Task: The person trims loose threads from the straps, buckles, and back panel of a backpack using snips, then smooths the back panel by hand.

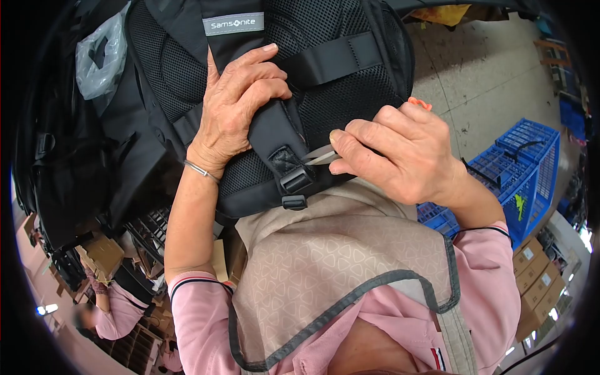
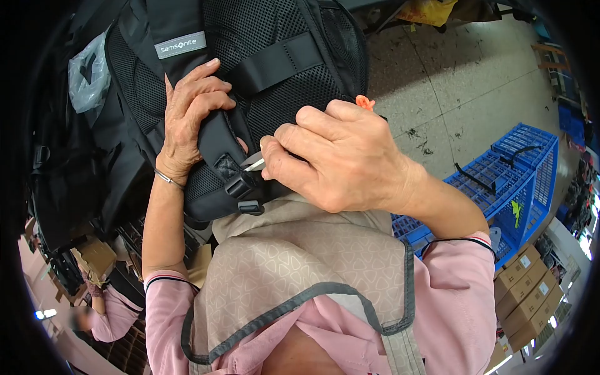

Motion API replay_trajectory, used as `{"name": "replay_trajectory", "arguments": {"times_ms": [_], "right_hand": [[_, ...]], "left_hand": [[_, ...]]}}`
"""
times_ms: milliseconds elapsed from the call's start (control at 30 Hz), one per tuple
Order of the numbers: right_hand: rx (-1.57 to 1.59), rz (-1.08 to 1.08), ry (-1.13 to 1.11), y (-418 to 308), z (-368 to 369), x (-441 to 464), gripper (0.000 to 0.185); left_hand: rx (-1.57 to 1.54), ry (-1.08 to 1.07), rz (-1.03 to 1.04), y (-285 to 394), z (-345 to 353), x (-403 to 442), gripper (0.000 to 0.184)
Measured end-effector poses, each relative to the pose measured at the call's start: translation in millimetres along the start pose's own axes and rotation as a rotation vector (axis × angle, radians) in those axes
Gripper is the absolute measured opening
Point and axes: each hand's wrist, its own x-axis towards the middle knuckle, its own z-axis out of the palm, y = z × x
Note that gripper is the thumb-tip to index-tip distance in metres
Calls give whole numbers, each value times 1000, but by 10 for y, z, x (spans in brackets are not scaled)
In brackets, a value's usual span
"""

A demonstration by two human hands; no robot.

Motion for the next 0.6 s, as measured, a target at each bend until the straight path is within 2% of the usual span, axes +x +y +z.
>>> {"name": "replay_trajectory", "arguments": {"times_ms": [600], "right_hand": [[-15, -2, 54, -2, 35, -3, 15]], "left_hand": [[-5, -6, -15, -10, 18, 5, 28]]}}
